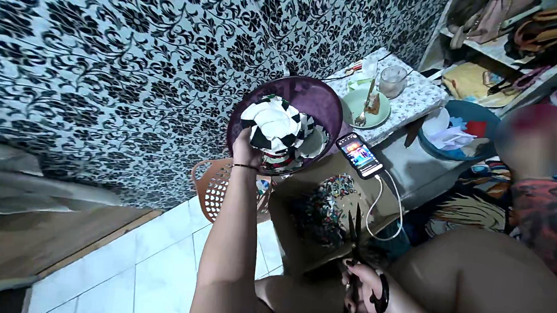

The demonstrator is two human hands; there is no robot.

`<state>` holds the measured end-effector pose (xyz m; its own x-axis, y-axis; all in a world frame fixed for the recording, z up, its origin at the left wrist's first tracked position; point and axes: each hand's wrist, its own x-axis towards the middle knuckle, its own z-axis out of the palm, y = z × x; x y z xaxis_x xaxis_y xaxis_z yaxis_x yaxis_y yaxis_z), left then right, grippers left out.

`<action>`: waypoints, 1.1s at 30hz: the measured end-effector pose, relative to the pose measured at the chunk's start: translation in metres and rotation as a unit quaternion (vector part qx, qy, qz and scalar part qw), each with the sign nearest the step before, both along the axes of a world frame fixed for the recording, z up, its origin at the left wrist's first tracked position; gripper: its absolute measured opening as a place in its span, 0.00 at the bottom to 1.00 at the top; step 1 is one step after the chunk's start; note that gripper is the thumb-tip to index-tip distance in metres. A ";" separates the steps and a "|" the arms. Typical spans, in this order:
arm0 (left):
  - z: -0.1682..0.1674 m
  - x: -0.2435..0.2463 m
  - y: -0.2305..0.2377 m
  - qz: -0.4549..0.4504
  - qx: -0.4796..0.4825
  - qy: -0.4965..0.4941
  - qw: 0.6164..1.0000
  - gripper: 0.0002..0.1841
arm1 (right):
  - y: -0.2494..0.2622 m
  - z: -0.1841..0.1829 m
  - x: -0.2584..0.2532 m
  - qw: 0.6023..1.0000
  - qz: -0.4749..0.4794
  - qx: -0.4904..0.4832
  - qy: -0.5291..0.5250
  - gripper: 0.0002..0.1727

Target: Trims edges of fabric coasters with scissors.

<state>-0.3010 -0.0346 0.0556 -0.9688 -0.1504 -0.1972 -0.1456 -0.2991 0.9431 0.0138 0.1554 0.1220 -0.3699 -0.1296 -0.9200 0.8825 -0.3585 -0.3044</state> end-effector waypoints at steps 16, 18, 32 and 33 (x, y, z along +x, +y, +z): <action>-0.019 0.042 -0.178 0.202 -0.250 -0.110 0.941 0.26 | 0.002 -0.082 0.032 0.978 -0.051 -0.132 0.152 0.13; -0.025 0.047 -0.175 0.203 -0.357 -0.181 0.894 0.35 | 0.000 -0.083 0.031 0.978 -0.048 -0.129 0.156 0.14; -0.082 -0.069 0.054 -0.411 -0.782 0.041 0.466 0.23 | 0.009 -0.085 0.021 0.987 -0.054 -0.072 0.133 0.19; -0.088 -0.074 0.064 -0.438 -0.786 0.019 0.437 0.24 | 0.009 -0.086 0.021 0.987 -0.057 -0.070 0.132 0.19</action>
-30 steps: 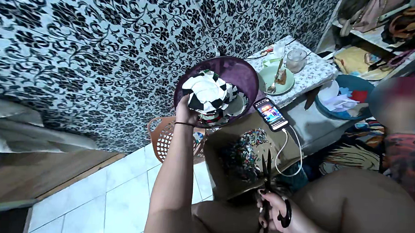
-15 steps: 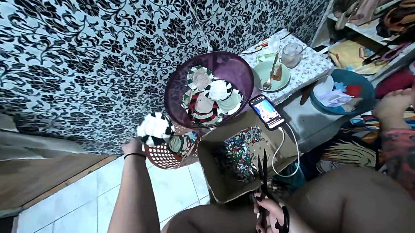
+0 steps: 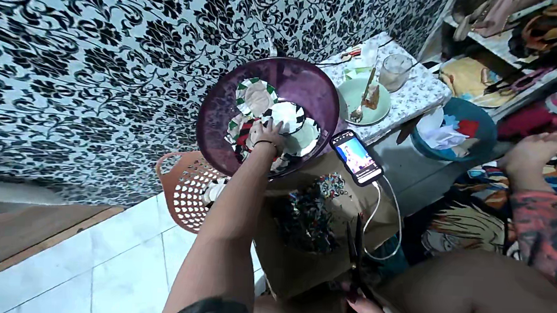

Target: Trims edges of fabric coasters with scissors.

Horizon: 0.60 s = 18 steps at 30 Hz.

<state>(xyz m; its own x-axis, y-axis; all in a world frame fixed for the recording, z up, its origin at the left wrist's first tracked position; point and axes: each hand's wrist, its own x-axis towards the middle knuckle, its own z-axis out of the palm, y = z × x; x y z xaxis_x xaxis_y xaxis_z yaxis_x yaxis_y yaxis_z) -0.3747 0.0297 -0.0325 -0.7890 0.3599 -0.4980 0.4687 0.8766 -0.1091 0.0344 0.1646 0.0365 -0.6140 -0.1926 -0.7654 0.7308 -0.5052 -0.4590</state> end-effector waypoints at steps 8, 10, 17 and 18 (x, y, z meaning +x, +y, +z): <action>-0.016 -0.013 0.010 0.019 0.070 -0.015 0.997 0.37 | 0.001 -0.014 0.008 0.999 -0.022 -0.033 0.037 0.19; -0.011 -0.013 0.002 0.046 0.169 0.052 0.983 0.34 | -0.001 -0.010 0.007 0.998 -0.035 -0.035 0.034 0.18; 0.009 0.009 0.004 -0.077 0.297 0.048 0.951 0.17 | -0.003 -0.004 0.009 0.998 -0.030 -0.035 0.033 0.20; -0.001 0.009 0.006 -0.115 0.264 0.018 0.957 0.15 | 0.000 -0.001 0.008 0.998 -0.016 -0.043 0.031 0.21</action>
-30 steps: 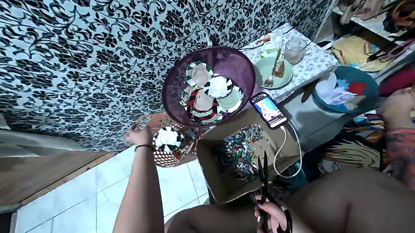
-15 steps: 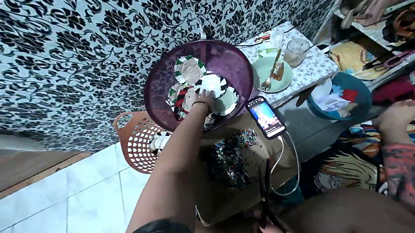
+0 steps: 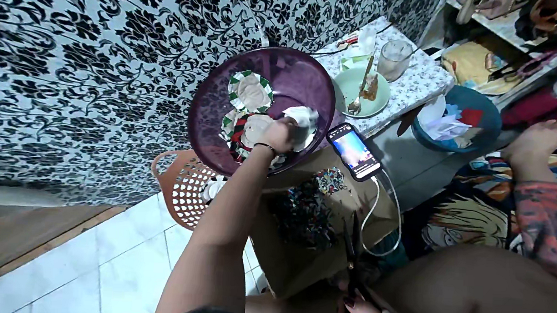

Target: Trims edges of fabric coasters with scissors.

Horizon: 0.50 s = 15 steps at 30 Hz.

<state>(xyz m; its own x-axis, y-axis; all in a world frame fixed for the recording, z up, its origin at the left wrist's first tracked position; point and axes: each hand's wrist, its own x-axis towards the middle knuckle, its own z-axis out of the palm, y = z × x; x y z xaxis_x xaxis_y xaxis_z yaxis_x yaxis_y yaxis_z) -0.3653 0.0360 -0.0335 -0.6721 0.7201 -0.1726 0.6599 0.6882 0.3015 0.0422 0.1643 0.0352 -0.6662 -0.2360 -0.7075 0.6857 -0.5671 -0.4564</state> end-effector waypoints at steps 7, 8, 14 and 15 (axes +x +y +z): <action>-0.018 0.003 0.025 -0.055 -0.204 -0.062 0.975 0.28 | -0.003 -0.010 0.000 1.000 -0.020 -0.008 -0.001 0.18; -0.019 0.003 0.026 -0.047 -0.211 -0.062 0.975 0.36 | -0.003 -0.012 0.001 1.000 -0.021 -0.011 0.000 0.18; -0.022 0.002 0.049 -0.016 -0.238 -0.032 0.971 0.37 | -0.003 -0.022 0.007 0.999 -0.017 -0.019 0.039 0.19; -0.027 0.000 0.052 -0.009 -0.241 -0.026 0.970 0.34 | -0.003 -0.022 0.008 0.999 -0.016 -0.025 0.041 0.18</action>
<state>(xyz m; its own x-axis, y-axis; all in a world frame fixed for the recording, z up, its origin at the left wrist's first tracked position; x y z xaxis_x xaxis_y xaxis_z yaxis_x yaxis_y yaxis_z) -0.3652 0.0879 -0.0606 -0.6412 0.5585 -0.5262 0.6658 0.7459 -0.0196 0.0499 0.1616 0.0128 -0.7296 -0.2476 -0.6375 0.6280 -0.6115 -0.4812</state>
